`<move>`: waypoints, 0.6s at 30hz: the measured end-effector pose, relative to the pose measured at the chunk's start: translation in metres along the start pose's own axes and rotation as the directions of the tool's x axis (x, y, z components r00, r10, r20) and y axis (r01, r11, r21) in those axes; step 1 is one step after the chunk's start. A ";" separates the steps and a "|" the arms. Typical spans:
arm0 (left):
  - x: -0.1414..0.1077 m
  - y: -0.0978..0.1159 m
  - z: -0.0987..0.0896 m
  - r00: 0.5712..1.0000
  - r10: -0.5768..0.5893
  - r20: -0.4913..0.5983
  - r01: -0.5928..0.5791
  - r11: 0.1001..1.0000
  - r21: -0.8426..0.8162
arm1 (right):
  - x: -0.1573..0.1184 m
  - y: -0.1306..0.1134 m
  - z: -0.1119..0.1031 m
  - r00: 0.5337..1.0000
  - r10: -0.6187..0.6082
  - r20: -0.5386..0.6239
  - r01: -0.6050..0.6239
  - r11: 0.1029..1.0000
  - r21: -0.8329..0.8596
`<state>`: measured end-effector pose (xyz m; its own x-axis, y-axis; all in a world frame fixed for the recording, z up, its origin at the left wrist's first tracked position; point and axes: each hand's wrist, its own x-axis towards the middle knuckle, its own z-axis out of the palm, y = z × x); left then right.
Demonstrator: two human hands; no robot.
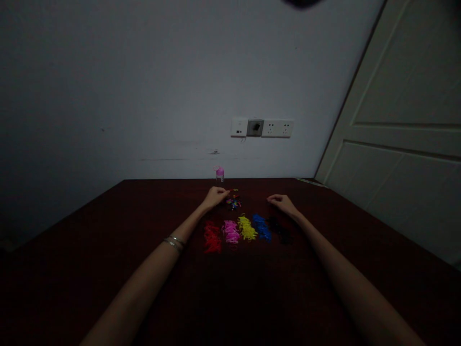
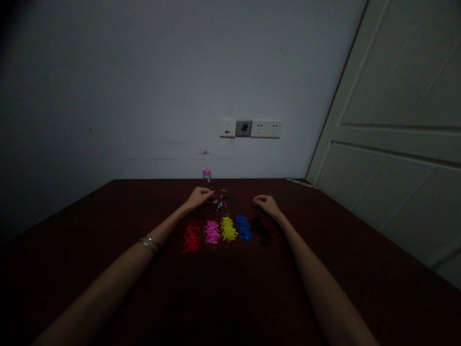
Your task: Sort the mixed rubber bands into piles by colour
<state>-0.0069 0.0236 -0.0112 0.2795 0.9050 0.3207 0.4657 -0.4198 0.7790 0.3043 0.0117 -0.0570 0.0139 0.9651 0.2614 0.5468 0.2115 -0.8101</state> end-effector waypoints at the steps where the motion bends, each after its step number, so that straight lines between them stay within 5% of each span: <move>1: 0.000 -0.009 -0.008 0.998 -0.035 -0.060 0.035 0.999 0.004 | 0.000 0.000 0.000 1.000 0.001 -0.003 -0.001 1.000 -0.005; 4: -0.001 -0.036 -0.026 0.967 -0.148 -0.209 0.142 0.989 -0.043 | 0.000 0.001 0.001 1.000 0.007 0.007 -0.006 1.000 -0.026; 8: -0.005 -0.057 -0.032 0.945 -0.217 -0.245 0.198 0.975 -0.097 | -0.001 -0.001 0.001 1.000 -0.015 0.010 0.016 0.997 -0.074; 13: -0.008 -0.057 -0.030 0.957 -0.189 -0.223 0.169 0.980 -0.105 | -0.003 -0.026 0.007 0.995 -0.072 0.070 0.081 0.989 -0.124; 18: -0.011 -0.052 -0.031 0.959 -0.191 -0.208 0.172 0.979 -0.106 | -0.002 -0.069 0.036 0.955 -0.210 0.209 0.241 0.961 -0.137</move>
<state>-0.0599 0.0376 -0.0385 0.0040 0.9626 0.2710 0.4153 -0.2481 0.8752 0.2364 0.0004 -0.0209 -0.2766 0.9097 0.3096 0.6437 0.4146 -0.6433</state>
